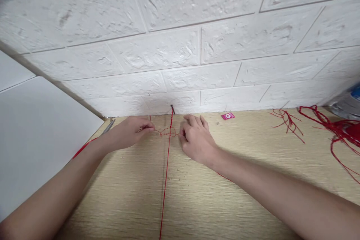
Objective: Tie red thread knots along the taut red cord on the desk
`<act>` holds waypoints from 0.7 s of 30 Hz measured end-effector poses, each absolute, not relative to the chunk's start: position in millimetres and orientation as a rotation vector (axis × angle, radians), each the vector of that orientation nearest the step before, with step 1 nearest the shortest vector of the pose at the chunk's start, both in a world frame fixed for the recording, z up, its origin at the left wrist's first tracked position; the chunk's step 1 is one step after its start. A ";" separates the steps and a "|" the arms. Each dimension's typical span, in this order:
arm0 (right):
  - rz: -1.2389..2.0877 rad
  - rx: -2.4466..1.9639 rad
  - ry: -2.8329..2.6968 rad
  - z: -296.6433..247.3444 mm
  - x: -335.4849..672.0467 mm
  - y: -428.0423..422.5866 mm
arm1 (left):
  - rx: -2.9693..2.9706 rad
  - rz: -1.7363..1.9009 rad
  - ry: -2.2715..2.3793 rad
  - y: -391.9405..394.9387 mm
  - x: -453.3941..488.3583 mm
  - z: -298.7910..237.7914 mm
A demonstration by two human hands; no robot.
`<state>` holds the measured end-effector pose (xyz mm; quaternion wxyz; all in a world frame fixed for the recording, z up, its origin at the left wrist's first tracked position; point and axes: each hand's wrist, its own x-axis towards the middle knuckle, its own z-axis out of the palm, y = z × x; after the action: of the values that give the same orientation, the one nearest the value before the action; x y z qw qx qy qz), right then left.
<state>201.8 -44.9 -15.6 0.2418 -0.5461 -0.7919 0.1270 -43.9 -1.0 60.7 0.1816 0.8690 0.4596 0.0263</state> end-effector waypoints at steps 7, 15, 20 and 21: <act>0.328 -1.480 -2.172 -16.1 201.9 -45.0 | 2.514 0.257 1.313 -2.2 -37.8 64.9; 0.336 -1.487 -2.174 -14.6 201.8 -45.4 | 2.473 0.195 1.336 -2.4 -47.0 74.5; 0.345 -1.493 -2.175 -13.9 202.1 -45.5 | 2.446 0.075 1.311 -2.9 -50.0 80.6; 0.346 -1.495 -2.174 -14.0 202.1 -45.3 | 2.447 0.041 1.311 -3.5 -50.0 82.7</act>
<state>202.1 -45.3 -14.0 0.2380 -0.5457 -0.7935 0.1262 -50.0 -3.5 82.7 0.1818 0.8666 0.4644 0.0144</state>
